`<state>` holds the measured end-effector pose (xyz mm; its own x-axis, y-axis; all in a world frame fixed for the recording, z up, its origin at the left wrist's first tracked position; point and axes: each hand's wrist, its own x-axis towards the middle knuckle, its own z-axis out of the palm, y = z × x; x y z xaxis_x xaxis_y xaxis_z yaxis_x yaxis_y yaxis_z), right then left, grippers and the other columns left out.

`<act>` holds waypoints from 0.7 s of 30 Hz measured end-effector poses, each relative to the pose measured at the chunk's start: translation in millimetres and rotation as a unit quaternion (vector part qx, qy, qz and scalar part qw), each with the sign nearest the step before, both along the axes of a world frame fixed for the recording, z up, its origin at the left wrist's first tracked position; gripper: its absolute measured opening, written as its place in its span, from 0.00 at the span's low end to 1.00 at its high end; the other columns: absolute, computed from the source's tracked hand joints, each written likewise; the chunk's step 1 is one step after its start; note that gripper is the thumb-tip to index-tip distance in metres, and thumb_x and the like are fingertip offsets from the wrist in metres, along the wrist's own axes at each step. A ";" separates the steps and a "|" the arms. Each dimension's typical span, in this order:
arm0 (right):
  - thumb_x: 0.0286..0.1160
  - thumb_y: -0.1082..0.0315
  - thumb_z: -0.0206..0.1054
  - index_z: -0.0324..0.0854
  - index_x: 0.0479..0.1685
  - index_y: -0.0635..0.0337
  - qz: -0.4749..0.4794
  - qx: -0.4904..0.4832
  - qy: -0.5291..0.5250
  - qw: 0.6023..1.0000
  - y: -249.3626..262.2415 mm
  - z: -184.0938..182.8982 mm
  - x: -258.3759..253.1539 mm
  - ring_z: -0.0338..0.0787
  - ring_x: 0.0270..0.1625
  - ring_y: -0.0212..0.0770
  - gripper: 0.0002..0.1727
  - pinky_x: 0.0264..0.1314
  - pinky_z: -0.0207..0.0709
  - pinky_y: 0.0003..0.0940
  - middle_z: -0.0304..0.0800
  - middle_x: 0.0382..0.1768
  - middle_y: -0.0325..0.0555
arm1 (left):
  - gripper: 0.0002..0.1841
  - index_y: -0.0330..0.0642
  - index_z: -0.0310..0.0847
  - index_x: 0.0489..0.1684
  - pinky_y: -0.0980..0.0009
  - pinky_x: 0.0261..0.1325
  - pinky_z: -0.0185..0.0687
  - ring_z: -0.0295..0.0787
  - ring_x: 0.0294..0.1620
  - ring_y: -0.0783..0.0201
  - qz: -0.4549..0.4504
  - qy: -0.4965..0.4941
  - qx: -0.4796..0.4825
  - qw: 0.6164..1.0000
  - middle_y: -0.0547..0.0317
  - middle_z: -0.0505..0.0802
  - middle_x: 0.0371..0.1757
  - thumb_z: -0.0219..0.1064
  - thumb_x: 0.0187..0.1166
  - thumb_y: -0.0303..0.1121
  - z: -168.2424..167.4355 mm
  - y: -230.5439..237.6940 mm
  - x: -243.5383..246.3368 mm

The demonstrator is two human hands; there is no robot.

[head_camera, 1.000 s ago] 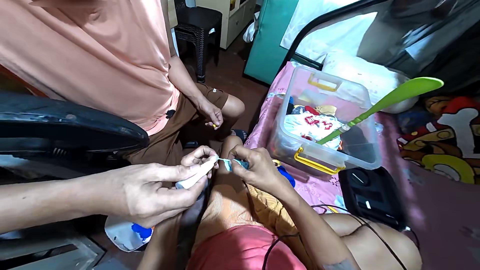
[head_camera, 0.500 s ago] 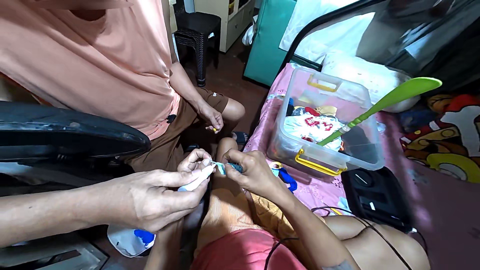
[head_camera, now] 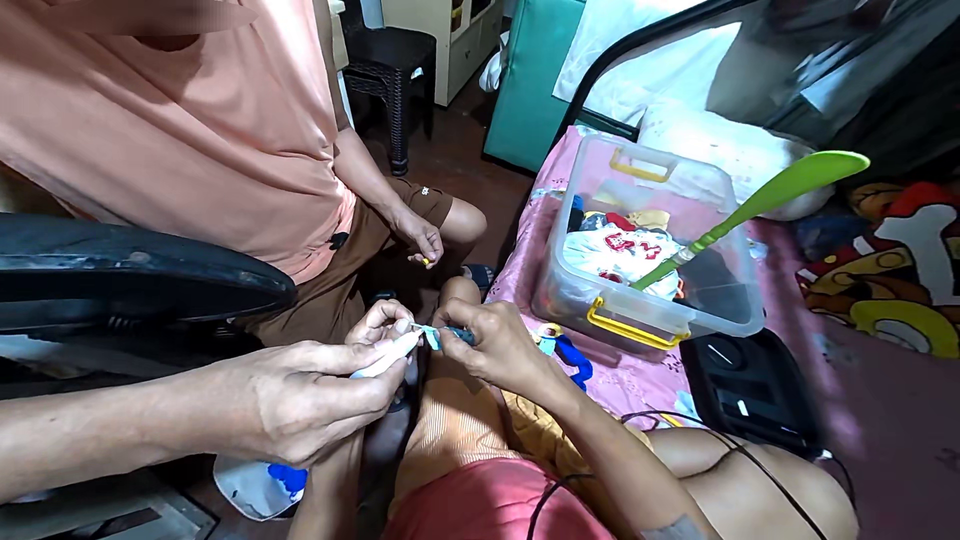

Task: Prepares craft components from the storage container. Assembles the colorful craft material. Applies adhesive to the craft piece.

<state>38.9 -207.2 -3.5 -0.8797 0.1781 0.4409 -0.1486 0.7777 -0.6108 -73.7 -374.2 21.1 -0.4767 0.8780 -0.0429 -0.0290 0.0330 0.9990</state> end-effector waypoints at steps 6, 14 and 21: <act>0.76 0.66 0.63 0.87 0.36 0.59 -0.003 -0.001 0.000 1.000 -0.5 -0.2 -0.3 0.80 0.20 0.35 0.09 0.24 0.71 0.35 0.83 0.18 0.41 | 0.09 0.32 0.72 0.39 0.86 0.36 0.76 0.82 0.28 0.79 0.057 -0.031 0.019 0.998 0.64 0.85 0.28 0.49 0.78 0.11 -2.0 9.2 5.1; 0.76 0.66 0.62 0.87 0.36 0.60 -0.001 -0.005 0.001 1.000 0.0 -0.8 2.3 0.81 0.20 0.35 0.09 0.24 0.71 0.35 0.83 0.18 0.41 | 0.10 0.35 0.73 0.39 0.86 0.39 0.78 0.83 0.29 0.79 0.031 -0.043 0.052 0.997 0.67 0.87 0.28 0.48 0.77 0.12 -9.2 7.8 2.6; 0.76 0.66 0.62 0.87 0.36 0.60 0.002 -0.003 -0.001 1.000 0.7 -1.1 2.0 0.80 0.20 0.35 0.09 0.24 0.71 0.35 0.83 0.18 0.41 | 0.07 0.29 0.77 0.40 0.86 0.34 0.80 0.85 0.29 0.80 -0.005 -0.015 0.185 0.983 0.66 0.89 0.29 0.55 0.73 0.13 -67.7 22.2 -29.0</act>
